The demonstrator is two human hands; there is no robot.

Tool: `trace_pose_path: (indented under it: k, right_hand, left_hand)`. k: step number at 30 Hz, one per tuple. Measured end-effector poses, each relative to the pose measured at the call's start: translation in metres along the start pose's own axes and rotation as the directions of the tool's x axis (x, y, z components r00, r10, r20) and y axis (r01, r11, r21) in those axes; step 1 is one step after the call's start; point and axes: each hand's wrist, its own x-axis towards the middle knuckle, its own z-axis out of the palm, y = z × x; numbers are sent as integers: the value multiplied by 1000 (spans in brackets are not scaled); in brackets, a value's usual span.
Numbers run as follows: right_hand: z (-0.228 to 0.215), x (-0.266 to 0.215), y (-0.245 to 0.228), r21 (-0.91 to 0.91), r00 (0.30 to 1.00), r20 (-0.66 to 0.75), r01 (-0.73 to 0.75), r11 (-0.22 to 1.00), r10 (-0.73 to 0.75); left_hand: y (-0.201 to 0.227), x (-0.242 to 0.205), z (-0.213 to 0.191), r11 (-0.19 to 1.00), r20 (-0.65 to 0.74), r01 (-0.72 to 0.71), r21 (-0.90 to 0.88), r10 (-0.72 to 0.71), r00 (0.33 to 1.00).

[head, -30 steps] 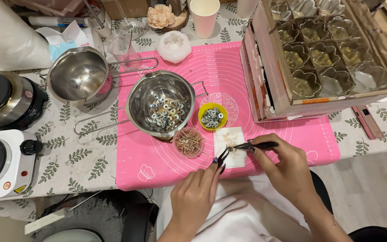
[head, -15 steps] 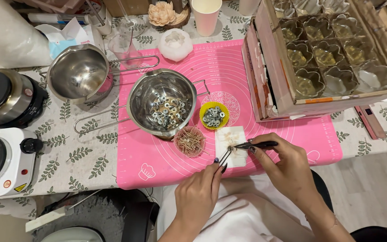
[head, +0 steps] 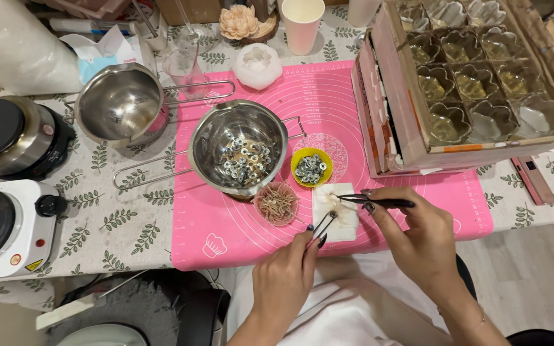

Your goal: Using tweezers to pick up small metal wick tabs and placing them on wicks or cleaning them.

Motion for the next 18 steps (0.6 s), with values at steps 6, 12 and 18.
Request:
trace_pose_path:
  k: [6,12,18]
  right_hand:
    - [22,18,-2,216,1000,21,-3,976,-1]
    - [64,35,-6,237,918,346,-286,928,195]
    - [53,26,-5,342,949,299,-204,917,99]
  left_hand:
    - [2,-6,-21,997,-185,-73,-7,70,980]
    - [-12,-17,-69,988,-279,42,151,2,960]
    - [-22,4,-68,973,-215,33,228,17,976]
